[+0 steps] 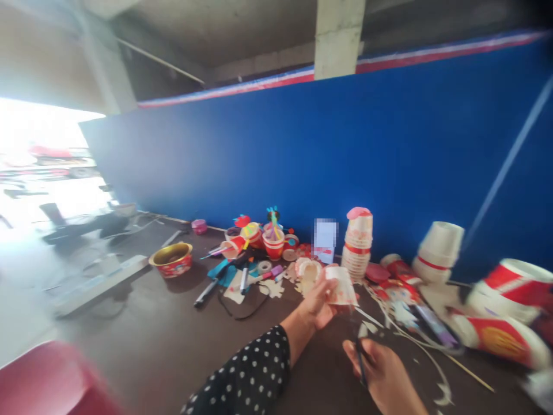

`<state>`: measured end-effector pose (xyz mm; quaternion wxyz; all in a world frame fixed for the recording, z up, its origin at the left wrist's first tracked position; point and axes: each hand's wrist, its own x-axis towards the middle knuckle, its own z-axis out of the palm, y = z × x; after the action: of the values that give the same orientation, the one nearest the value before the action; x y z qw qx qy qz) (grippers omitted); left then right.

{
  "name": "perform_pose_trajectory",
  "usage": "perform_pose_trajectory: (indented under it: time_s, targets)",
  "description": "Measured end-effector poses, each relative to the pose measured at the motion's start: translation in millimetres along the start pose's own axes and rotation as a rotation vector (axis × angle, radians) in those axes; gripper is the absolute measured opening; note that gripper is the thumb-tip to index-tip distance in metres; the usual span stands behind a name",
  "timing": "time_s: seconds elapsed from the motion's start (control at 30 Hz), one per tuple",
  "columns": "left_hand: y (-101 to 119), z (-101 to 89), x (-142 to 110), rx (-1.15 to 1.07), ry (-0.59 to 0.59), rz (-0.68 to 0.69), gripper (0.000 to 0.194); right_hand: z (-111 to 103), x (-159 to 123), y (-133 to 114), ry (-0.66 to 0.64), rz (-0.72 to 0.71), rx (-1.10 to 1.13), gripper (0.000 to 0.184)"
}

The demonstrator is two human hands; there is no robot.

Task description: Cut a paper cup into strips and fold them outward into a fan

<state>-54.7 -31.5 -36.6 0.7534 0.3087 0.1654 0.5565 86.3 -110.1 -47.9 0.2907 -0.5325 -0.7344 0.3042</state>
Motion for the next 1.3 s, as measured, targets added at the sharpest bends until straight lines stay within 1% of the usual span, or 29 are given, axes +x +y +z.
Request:
perform_pose_trajectory:
  time_s: [0.07, 0.1, 0.17, 0.23, 0.43, 0.7, 0.87, 1.07, 1.23, 1.3]
  targets:
    - [0, -0.9, 2, -0.005, -0.037, 0.007, 0.06, 1, 3, 7, -0.02, 0.025, -0.013, 0.052]
    - [0, -1.0, 3, -0.009, -0.044, 0.022, 0.06, 2, 5, 9, -0.022, 0.014, -0.007, 0.053]
    - [0, -0.4, 3, 0.004, -0.029, 0.035, 0.059, 2, 6, 10, -0.012, 0.007, -0.026, 0.052]
    - [1, 1.0, 2, 0.014, -0.015, 0.029, 0.059, 2, 5, 7, -0.013, -0.001, -0.047, 0.05]
    - [4, 5.5, -2, -0.001, -0.023, 0.013, 0.063, -1, 3, -5, -0.033, 0.021, -0.036, 0.05]
    - [4, 5.0, -3, 0.03, -0.036, 0.023, 0.06, -1, 1, -8, -0.041, 0.017, 0.01, 0.046]
    - [4, 3.5, -3, 0.03, -0.033, 0.006, 0.062, -2, 0, -11, -0.027, 0.012, 0.025, 0.044]
    - [5, 4.2, -3, 0.048, -0.005, -0.005, 0.062, 0, 2, -7, -0.017, -0.004, 0.009, 0.047]
    - [6, 6.0, -4, 0.045, -0.007, 0.008, 0.068, 2, 2, -2, 0.008, -0.027, 0.084, 0.051]
    - [6, 6.3, -4, 0.046, -0.018, 0.017, 0.071, 4, 2, 1, 0.044, -0.024, 0.117, 0.051]
